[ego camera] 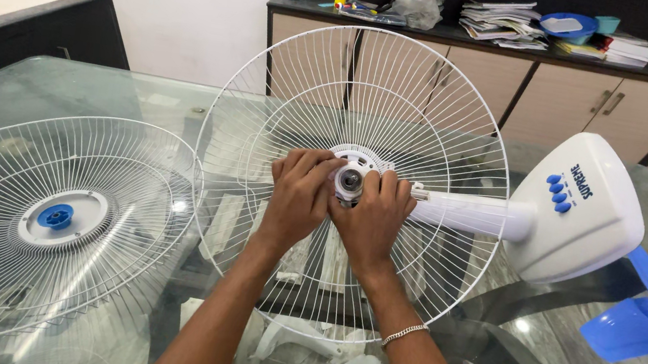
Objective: The person assembles a table fan by attaching the front wire cage to the fan head and securing it with a central nut. They use a screwdriver to tighten the nut and repeatedly adjust the cage to ensure it is properly aligned.
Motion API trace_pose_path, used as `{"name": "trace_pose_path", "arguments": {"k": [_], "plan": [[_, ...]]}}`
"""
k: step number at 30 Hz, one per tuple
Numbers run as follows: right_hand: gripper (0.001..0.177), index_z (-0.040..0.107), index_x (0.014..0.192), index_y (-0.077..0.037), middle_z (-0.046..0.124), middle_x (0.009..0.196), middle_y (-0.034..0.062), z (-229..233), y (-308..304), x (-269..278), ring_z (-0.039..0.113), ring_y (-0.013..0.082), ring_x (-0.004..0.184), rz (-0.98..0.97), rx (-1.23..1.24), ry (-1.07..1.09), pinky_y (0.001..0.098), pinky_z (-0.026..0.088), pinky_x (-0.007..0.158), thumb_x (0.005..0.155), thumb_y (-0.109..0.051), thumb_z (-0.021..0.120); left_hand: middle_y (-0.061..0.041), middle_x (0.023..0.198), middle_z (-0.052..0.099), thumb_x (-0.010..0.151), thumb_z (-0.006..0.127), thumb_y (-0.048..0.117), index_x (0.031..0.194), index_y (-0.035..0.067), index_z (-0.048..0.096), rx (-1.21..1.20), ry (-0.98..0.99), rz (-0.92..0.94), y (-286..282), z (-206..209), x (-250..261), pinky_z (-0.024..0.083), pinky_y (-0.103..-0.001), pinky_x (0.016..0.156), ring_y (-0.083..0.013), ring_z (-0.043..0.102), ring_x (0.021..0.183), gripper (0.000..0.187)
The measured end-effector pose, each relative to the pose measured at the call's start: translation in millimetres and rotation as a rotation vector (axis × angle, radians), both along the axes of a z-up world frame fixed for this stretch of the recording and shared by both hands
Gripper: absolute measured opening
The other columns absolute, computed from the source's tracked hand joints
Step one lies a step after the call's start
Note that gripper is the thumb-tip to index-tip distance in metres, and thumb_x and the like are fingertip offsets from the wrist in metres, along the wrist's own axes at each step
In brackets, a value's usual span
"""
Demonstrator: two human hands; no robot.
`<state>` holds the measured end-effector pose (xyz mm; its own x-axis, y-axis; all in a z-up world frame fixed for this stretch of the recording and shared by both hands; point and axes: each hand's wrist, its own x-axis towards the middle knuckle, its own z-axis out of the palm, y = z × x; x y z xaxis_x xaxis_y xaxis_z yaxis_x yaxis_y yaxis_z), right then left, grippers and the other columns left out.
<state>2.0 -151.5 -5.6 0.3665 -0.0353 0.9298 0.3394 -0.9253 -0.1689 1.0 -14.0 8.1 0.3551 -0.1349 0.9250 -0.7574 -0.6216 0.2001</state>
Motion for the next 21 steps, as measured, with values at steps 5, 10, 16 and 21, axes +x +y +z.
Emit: {"name": "trace_pose_path", "arguments": {"k": [5, 10, 16, 21], "plan": [[0.049, 0.061, 0.082, -0.006, 0.053, 0.091, 0.0092, -0.1, -0.3, 2.1, 0.049, 0.0273, 0.092, 0.004, 0.002, 0.0, 0.0475, 0.038, 0.081, 0.08, -0.05, 0.082, -0.012, 0.12, 0.065, 0.094, 0.061, 0.004, 0.121, 0.002, 0.069, 0.001, -0.028, -0.017, -2.5, -2.1, -2.7, 0.041, -0.043, 0.1, -0.0284, 0.057, 0.116, 0.028], [0.048, 0.06, 0.084, -0.006, 0.054, 0.094, 0.0094, -2.0, -0.9, 1.2, 0.049, 0.0275, 0.094, 0.006, 0.004, -0.015, 0.0474, 0.037, 0.082, 0.08, -0.048, 0.082, -0.015, 0.124, 0.064, 0.097, 0.058, 0.005, 0.127, -0.001, 0.066, 0.059, -0.038, 0.004, -2.6, -3.3, -6.8, 0.039, -0.044, 0.1, -0.0299, 0.055, 0.118, 0.032], [0.045, 0.059, 0.081, -0.006, 0.053, 0.09, 0.0096, -2.1, -1.6, 2.2, 0.047, 0.0268, 0.09, 0.025, 0.01, 0.0, 0.0469, 0.036, 0.079, 0.081, -0.045, 0.082, -0.012, 0.128, 0.065, 0.097, 0.056, 0.007, 0.131, 0.002, 0.066, 0.074, -0.04, 0.075, -8.1, -4.3, -8.3, 0.034, -0.041, 0.1, -0.0259, 0.054, 0.12, 0.036], [0.033, 0.058, 0.083, -0.006, 0.054, 0.093, 0.0096, -4.5, -1.3, 4.8, 0.047, 0.0264, 0.093, 0.014, -0.018, -0.035, 0.0459, 0.036, 0.081, 0.086, -0.033, 0.078, -0.012, 0.125, 0.064, 0.096, 0.057, 0.009, 0.128, 0.004, 0.066, 0.029, -0.028, 0.121, -16.8, -8.5, -8.5, 0.032, -0.041, 0.1, -0.0246, 0.054, 0.12, 0.033]]}}
